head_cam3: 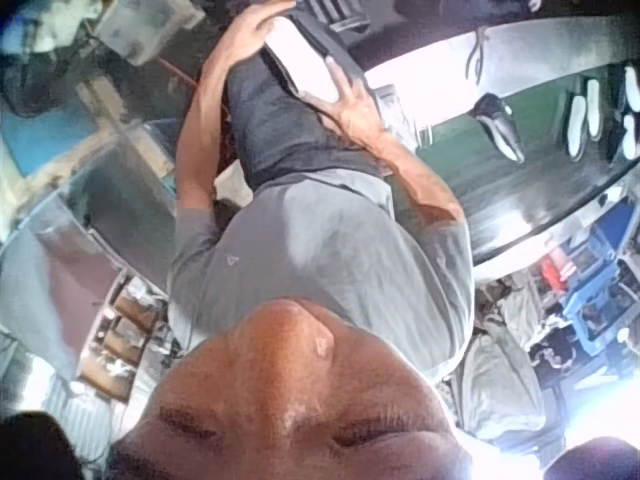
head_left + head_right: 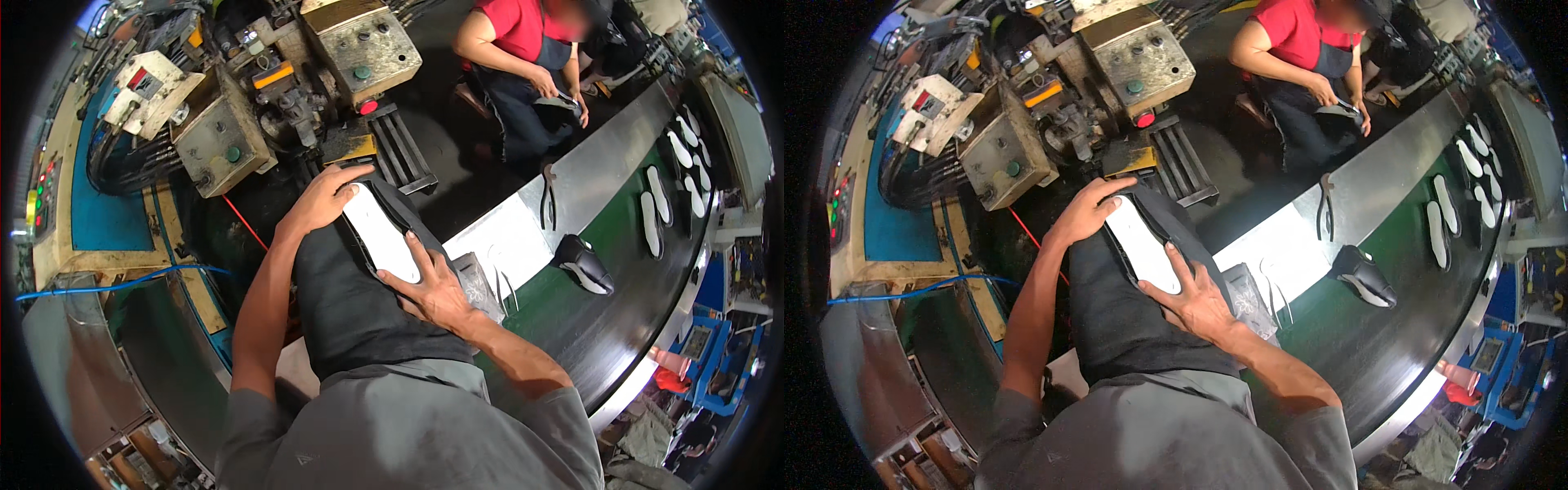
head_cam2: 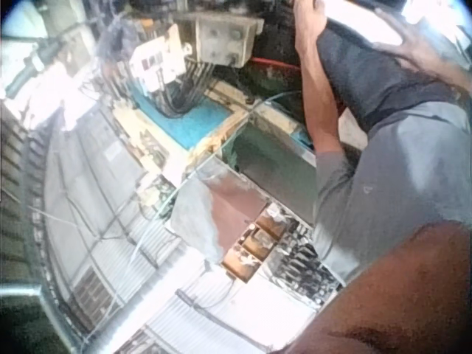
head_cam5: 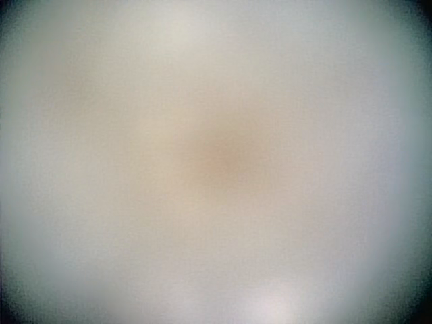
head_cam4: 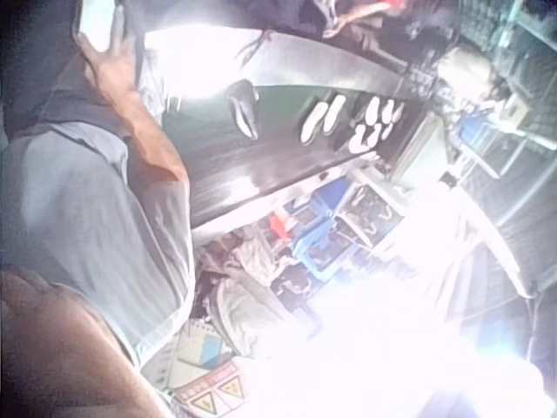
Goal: Assemble and process shoe components using specialized machinery on a production line.
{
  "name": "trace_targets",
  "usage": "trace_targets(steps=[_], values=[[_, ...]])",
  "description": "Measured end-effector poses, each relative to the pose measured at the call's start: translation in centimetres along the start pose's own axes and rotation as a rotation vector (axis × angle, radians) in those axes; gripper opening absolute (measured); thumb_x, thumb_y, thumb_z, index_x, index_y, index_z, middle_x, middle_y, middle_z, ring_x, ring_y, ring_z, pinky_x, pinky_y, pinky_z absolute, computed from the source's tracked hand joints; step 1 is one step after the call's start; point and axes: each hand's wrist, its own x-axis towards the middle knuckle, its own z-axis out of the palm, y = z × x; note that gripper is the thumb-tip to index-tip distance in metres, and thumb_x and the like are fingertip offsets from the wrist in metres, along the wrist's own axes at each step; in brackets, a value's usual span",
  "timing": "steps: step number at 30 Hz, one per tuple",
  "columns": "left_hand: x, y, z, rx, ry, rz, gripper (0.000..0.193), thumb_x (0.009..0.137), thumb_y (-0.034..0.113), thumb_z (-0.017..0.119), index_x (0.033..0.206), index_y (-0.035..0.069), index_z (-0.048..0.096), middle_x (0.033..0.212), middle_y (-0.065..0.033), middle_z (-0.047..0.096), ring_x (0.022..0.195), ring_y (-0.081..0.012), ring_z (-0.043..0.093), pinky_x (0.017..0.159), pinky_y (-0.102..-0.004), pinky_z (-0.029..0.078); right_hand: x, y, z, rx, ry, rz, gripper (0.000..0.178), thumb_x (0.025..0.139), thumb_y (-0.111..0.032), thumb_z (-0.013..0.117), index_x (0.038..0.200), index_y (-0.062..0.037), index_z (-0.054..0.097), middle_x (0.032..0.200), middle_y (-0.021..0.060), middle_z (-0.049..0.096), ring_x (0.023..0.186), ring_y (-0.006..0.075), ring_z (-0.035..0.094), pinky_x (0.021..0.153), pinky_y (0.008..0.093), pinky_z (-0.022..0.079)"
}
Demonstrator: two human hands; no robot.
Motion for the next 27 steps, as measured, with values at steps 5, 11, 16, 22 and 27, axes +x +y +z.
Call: trace_targets(steps=[5, 11, 16, 22, 27], values=[[1.5, 0.5, -1.7, 0.069, -0.139, 0.047, 0.03, 0.105, 0.007, 0.067, 0.134, 0.011, 0.074, 0.112, -0.0146, 0.065, 0.108, -0.0361, 0.066, 0.098, -0.0428, 0.052, 0.7, 1.4, -1.5, -0.023, -0.055, -0.011, 0.077, 0.079, -0.021, 0.088, 0.15, -0.0409, 0.067, 0.175, 0.0312, 0.026, 0.127, 0.0532, 0.056, 0.105, 0.0549, 0.059], [0.9, -1.1, -2.0, 0.029, -0.075, 0.241, 0.018, 0.1, 0.003, 0.067, 0.114, -0.004, 0.077, 0.11, -0.0184, 0.071, 0.106, -0.036, 0.071, 0.096, -0.0417, 0.056, 1.1, 2.6, -1.1, 0.08, -0.073, -0.099, 0.074, 0.083, -0.02, 0.081, 0.151, -0.0437, 0.065, 0.177, 0.0286, 0.027, 0.117, 0.0516, 0.061, 0.099, 0.0521, 0.061], [0.5, -0.3, -0.8, 0.021, -0.072, 0.22, 0.026, 0.099, -0.006, 0.069, 0.124, -0.003, 0.076, 0.116, -0.0172, 0.074, 0.104, -0.0295, 0.075, 0.09, -0.0367, 0.059, 0.2, 3.3, -1.8, 0.112, -0.08, -0.091, 0.076, 0.086, -0.023, 0.083, 0.155, -0.043, 0.06, 0.179, 0.0256, 0.024, 0.114, 0.0479, 0.061, 0.099, 0.0529, 0.061], [0.1, -5.1, 2.0, -0.287, 0.132, -0.104, 0.038, 0.105, 0.006, 0.066, 0.143, 0.001, 0.071, 0.132, -0.0162, 0.076, 0.116, -0.0197, 0.072, 0.101, -0.0341, 0.056, 1.8, 2.4, -2.0, 0.135, -0.108, -0.015, 0.078, 0.086, -0.024, 0.085, 0.157, -0.0451, 0.06, 0.177, 0.0291, 0.024, 0.122, 0.0521, 0.059, 0.104, 0.0542, 0.059], [0.2, -2.0, 7.2, -0.441, 0.456, -0.226, 0.032, 0.109, 0.011, 0.064, 0.138, 0.004, 0.075, 0.132, -0.0152, 0.078, 0.124, -0.0231, 0.071, 0.107, -0.0345, 0.052, 1.3, 1.8, -2.1, 0.039, -0.088, 0.057, 0.076, 0.079, -0.027, 0.09, 0.15, -0.0409, 0.068, 0.175, 0.0309, 0.025, 0.128, 0.0533, 0.058, 0.108, 0.0572, 0.057]])
